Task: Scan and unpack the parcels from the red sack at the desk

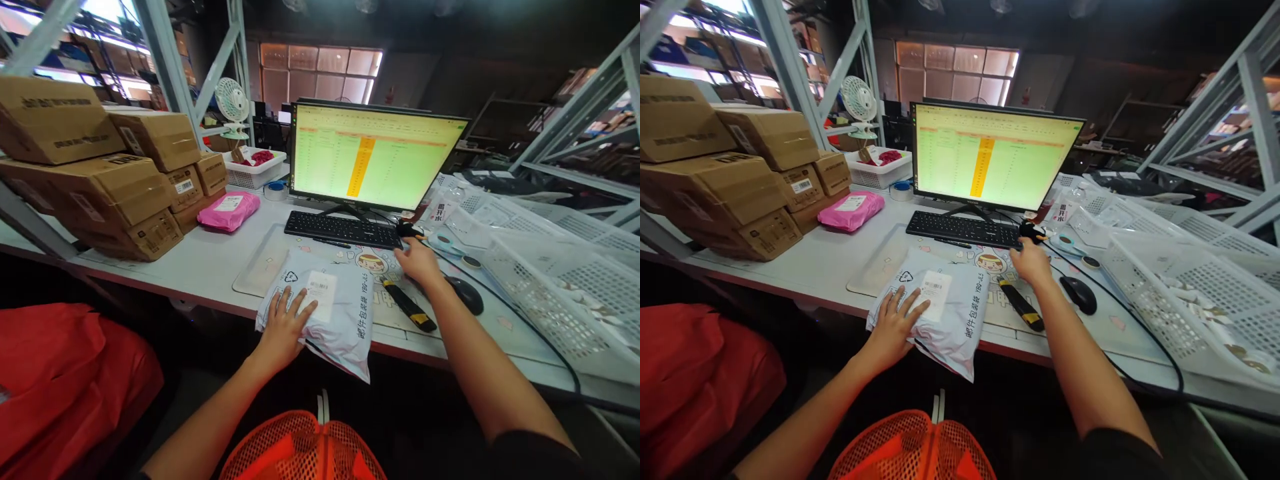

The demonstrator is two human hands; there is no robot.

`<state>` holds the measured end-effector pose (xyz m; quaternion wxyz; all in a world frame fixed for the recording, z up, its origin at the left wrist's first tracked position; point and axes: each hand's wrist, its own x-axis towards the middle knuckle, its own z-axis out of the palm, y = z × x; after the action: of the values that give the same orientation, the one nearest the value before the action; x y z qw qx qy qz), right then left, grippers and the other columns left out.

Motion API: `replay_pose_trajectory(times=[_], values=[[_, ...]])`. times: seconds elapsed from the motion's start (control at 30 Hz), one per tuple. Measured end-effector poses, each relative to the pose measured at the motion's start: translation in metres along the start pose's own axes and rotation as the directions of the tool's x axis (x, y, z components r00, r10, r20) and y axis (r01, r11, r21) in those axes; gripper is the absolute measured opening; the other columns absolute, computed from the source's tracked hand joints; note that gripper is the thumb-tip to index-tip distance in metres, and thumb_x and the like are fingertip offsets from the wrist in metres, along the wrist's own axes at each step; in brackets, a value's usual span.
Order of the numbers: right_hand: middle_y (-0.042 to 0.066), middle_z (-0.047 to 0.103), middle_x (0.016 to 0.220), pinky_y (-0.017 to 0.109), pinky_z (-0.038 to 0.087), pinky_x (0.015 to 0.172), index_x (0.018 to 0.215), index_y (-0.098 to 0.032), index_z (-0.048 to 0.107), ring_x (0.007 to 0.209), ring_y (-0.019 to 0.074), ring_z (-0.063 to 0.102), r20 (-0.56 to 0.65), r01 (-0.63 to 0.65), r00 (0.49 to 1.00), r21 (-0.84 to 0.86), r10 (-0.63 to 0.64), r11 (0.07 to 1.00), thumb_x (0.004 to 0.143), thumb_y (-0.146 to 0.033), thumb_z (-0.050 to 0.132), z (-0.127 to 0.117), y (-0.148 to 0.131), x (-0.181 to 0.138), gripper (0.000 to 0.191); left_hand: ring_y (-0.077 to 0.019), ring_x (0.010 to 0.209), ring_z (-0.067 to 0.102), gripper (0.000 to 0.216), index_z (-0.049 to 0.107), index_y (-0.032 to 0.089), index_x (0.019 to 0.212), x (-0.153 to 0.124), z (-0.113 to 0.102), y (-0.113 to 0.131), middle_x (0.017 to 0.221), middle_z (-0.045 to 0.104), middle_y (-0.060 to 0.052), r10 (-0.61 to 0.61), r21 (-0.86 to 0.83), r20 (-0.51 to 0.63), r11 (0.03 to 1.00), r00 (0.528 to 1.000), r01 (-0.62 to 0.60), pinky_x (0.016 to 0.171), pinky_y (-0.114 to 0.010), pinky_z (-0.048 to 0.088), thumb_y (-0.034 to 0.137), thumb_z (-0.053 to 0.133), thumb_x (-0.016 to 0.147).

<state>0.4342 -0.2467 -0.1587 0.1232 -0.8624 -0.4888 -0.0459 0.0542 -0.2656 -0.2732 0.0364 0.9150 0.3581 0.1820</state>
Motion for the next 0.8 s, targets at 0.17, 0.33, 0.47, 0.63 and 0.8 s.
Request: replay_pose_trajectory(times=[0.17, 0.33, 0.47, 0.63, 0.8], values=[[0.02, 0.067, 0.136, 0.039, 0.049, 0.104, 0.154, -0.014, 0.049, 0.123, 0.0328, 0.065, 0.159, -0.013, 0.987, 0.039, 0.007, 0.999, 0.09, -0.034, 0.067, 0.034, -0.035, 0.035, 0.069, -0.0448, 0.157, 0.025, 0.082, 0.05, 0.029, 0.155, 0.001, 0.0, 0.001, 0.168, 0.039, -0.009, -0.002, 0.005, -0.026, 1.0, 1.0, 0.002, 0.125, -0.066, 0.024, 0.012, 0.072, 0.078], [0.024, 0.062, 0.141, 0.045, 0.048, 0.106, 0.149, -0.011, 0.053, 0.13, 0.0352, 0.061, 0.206, -0.082, 0.976, 0.019, 0.076, 0.996, 0.097, -0.027, 0.056, 0.045, -0.042, 0.061, 0.055, -0.0434, 0.157, 0.025, 0.083, 0.05, 0.03, 0.155, 0.0, 0.001, 0.001, 0.168, 0.038, -0.009, -0.006, 0.005, -0.037, 1.0, 0.999, 0.006, 0.125, -0.065, 0.025, 0.011, 0.073, 0.077], [0.019, 0.063, 0.14, 0.049, 0.048, 0.108, 0.137, -0.013, 0.062, 0.128, 0.0298, 0.061, 0.249, -0.082, 0.965, 0.005, 0.078, 0.997, 0.102, -0.041, 0.055, 0.05, -0.045, 0.075, 0.045, -0.043, 0.157, 0.024, 0.084, 0.05, 0.03, 0.155, 0.0, 0.004, 0.0, 0.168, 0.038, -0.009, -0.008, -0.01, -0.042, 1.0, 0.999, 0.008, 0.125, -0.064, 0.025, 0.011, 0.074, 0.077], [0.015, 0.063, 0.14, 0.051, 0.047, 0.109, 0.142, -0.016, 0.058, 0.126, 0.0271, 0.062, 0.278, -0.058, 0.959, 0.013, 0.052, 0.998, 0.103, -0.054, 0.052, 0.053, -0.049, 0.082, 0.054, -0.0424, 0.158, 0.022, 0.084, 0.048, 0.032, 0.156, 0.001, 0.004, 0.0, 0.169, 0.036, -0.008, -0.015, -0.033, -0.019, 0.999, 1.0, 0.014, 0.127, -0.064, 0.021, 0.012, 0.072, 0.078], [0.022, 0.06, 0.145, 0.048, 0.046, 0.109, 0.149, -0.012, 0.051, 0.132, 0.0318, 0.059, 0.274, -0.031, 0.962, 0.033, 0.021, 0.999, 0.104, -0.051, 0.046, 0.048, -0.054, 0.075, 0.06, -0.0427, 0.159, 0.02, 0.084, 0.048, 0.031, 0.156, 0.002, 0.0, 0.002, 0.17, 0.034, -0.008, -0.04, -0.047, 0.014, 0.998, 0.999, 0.041, 0.127, -0.065, 0.02, 0.011, 0.071, 0.078]])
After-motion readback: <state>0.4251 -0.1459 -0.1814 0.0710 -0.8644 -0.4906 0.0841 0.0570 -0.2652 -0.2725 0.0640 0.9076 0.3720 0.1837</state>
